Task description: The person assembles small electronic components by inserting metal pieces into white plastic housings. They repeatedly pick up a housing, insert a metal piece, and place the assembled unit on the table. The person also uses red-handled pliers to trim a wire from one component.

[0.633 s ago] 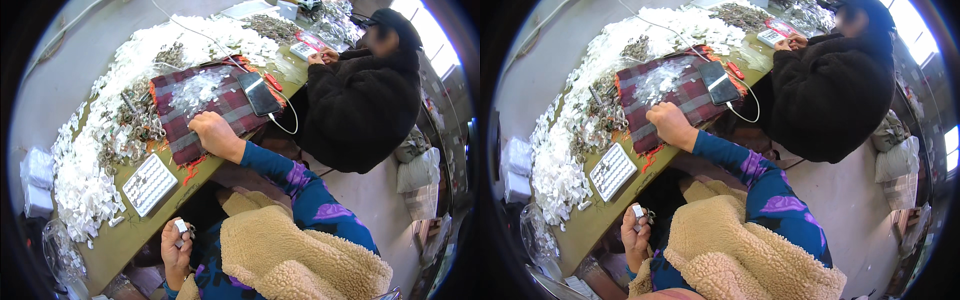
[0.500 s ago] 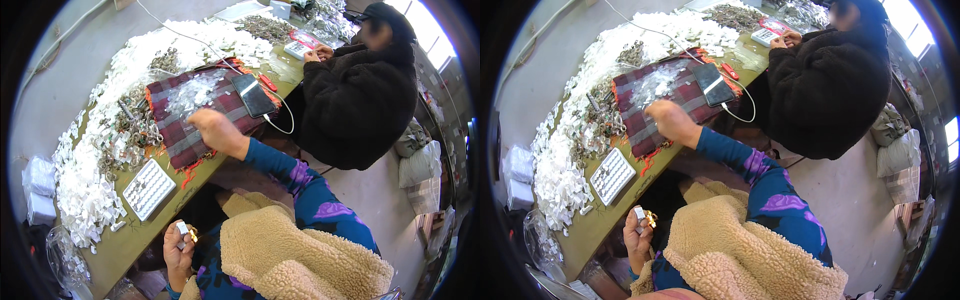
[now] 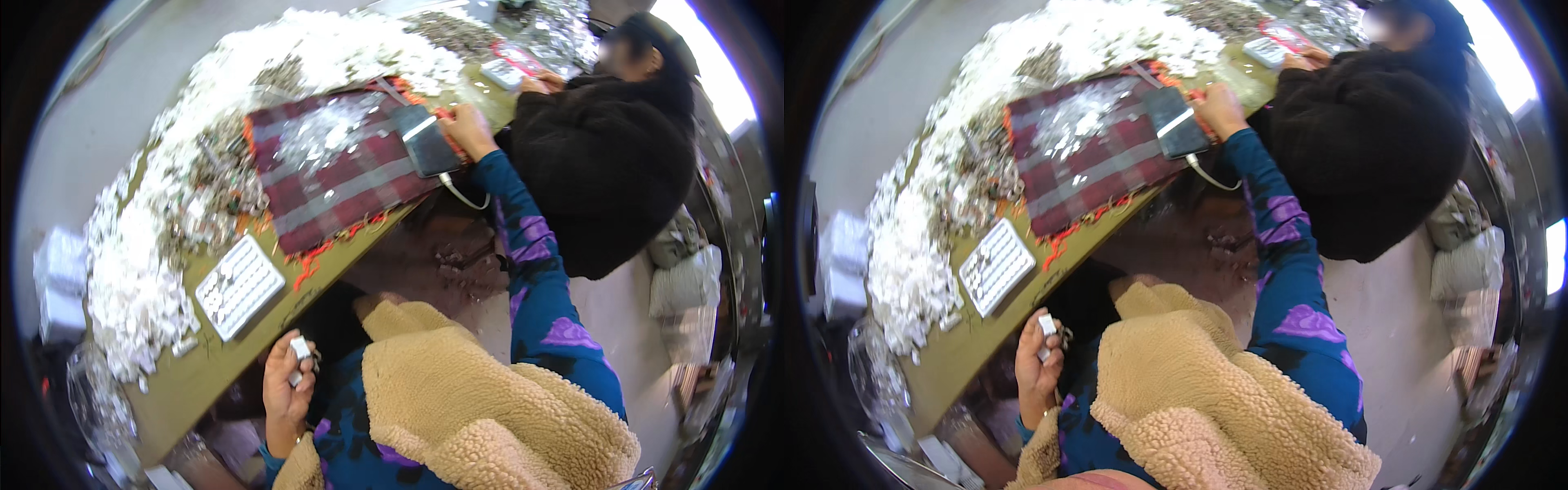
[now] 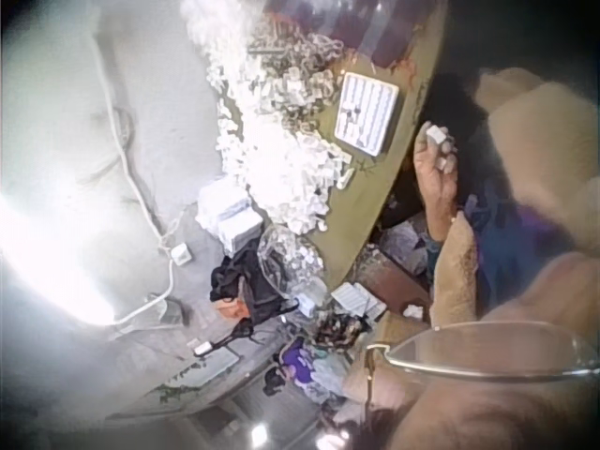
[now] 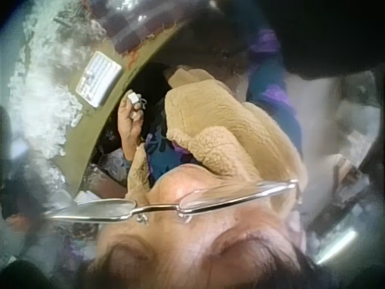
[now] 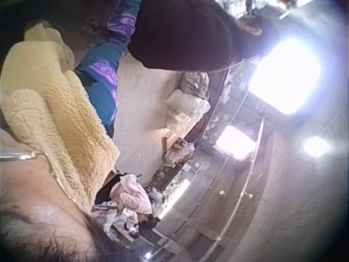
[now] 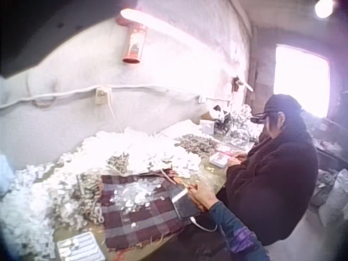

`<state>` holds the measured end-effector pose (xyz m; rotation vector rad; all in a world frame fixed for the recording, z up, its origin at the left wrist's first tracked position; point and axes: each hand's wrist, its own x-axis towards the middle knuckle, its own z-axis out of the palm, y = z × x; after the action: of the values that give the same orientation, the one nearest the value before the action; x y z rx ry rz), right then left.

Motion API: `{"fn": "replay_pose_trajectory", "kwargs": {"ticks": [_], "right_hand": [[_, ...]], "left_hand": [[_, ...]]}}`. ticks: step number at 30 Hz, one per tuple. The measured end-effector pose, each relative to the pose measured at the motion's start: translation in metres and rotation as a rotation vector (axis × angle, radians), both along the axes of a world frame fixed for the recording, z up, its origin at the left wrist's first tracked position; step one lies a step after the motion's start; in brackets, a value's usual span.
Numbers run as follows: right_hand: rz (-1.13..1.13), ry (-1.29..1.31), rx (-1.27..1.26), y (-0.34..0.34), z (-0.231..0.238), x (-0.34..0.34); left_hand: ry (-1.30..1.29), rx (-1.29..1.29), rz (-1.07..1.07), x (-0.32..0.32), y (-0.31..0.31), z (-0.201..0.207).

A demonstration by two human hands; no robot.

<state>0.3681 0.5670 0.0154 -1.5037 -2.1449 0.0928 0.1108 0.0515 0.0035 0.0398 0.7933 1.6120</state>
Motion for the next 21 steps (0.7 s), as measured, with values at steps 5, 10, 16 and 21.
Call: {"fn": "replay_pose_trajectory", "kwargs": {"ticks": [5, 10, 16, 21], "right_hand": [[0.057, -0.092, 0.11, -0.004, 0.026, 0.005], [0.453, 0.735, -0.292, -0.145, 0.081, -0.009], [1.067, 0.58, -1.404, -0.341, 0.064, -0.103], [1.01, 0.76, -2.074, -0.381, 0.052, -0.145]], "left_hand": [[0.08, 0.112, 0.05, 0.003, -0.005, 0.003], [0.205, 0.072, 0.186, 0.003, -0.01, 0.011], [0.362, 0.076, 0.347, 0.004, -0.017, 0.02], [0.439, 0.136, 0.451, 0.0, -0.03, 0.023]]}}
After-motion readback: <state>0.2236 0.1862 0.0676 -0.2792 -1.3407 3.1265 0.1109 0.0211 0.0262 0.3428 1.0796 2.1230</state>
